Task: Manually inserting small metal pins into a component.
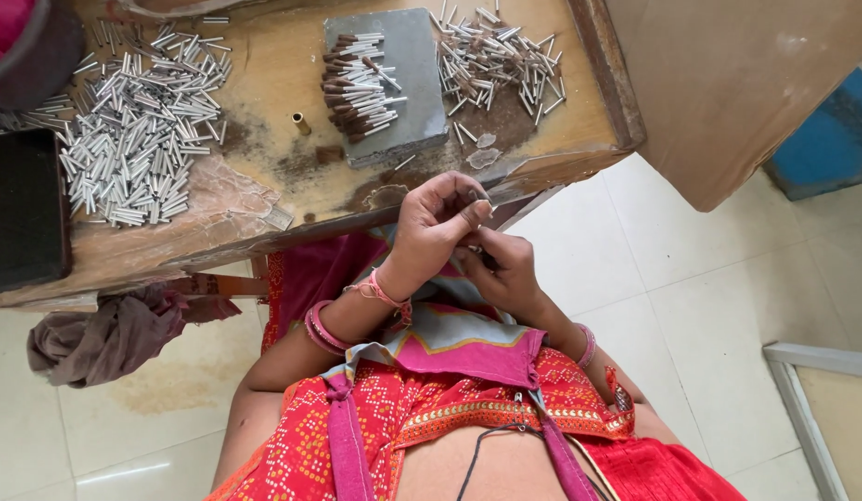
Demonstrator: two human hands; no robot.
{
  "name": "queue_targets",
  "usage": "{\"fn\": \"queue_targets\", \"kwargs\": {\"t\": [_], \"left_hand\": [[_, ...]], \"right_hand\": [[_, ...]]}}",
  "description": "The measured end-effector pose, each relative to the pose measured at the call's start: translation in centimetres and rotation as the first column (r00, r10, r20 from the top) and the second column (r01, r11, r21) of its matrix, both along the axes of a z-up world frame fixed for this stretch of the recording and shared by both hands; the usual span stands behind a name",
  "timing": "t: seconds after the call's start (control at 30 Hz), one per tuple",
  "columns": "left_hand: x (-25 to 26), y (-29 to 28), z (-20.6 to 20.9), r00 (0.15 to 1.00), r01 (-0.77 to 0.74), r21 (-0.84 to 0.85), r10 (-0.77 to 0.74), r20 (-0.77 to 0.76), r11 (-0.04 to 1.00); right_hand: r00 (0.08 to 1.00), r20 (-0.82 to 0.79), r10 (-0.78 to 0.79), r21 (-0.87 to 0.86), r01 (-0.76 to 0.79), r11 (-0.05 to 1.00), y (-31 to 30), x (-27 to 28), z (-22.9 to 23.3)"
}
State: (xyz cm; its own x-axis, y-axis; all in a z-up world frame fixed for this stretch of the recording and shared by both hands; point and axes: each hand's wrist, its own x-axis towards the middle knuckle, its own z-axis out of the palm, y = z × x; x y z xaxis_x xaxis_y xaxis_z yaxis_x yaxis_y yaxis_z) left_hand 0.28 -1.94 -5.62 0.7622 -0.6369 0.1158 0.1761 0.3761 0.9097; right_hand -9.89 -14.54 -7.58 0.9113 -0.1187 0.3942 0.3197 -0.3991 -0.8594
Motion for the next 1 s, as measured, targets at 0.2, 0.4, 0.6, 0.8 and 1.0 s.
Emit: {"fn": "queue_targets", "kwargs": {"t": [0.2, 0.4, 0.6, 0.8, 1.0], "left_hand": [[-0.9, 1.1, 4.6, 0.888, -0.145, 0.08, 0.095, 0.45, 0.986], [-0.7, 0.5, 1.5, 0.975, 0.103, -0.032, -0.095, 0.199, 0.994], [-0.3, 0.6, 1.5, 0.963, 0.081, -0.052, -0.065, 0.261, 0.995], [-1.1, 0.9, 2.8, 0.954, 0.042, 0.054, -0.056, 0.293, 0.998], [-1.2, 1.3, 3.7, 0.94, 0.016, 0.088, -0.045, 0.339, 0.996]], "right_hand": [[0.982, 0.064, -0.177, 0.155, 0.166, 0.974, -1.8, -0.6, 0.9], [0.97, 0.191, -0.147, -0.054, 0.16, 0.986, -2.1, -1.4, 1.4], [0.969, 0.193, -0.154, -0.017, 0.16, 0.987, -1.7, -1.8, 1.3], [0.961, 0.18, -0.208, -0.017, 0.215, 0.977, -2.0, -1.5, 1.5], [0.969, 0.152, -0.195, 0.01, 0.195, 0.981, -1.8, -1.6, 1.7]]}}
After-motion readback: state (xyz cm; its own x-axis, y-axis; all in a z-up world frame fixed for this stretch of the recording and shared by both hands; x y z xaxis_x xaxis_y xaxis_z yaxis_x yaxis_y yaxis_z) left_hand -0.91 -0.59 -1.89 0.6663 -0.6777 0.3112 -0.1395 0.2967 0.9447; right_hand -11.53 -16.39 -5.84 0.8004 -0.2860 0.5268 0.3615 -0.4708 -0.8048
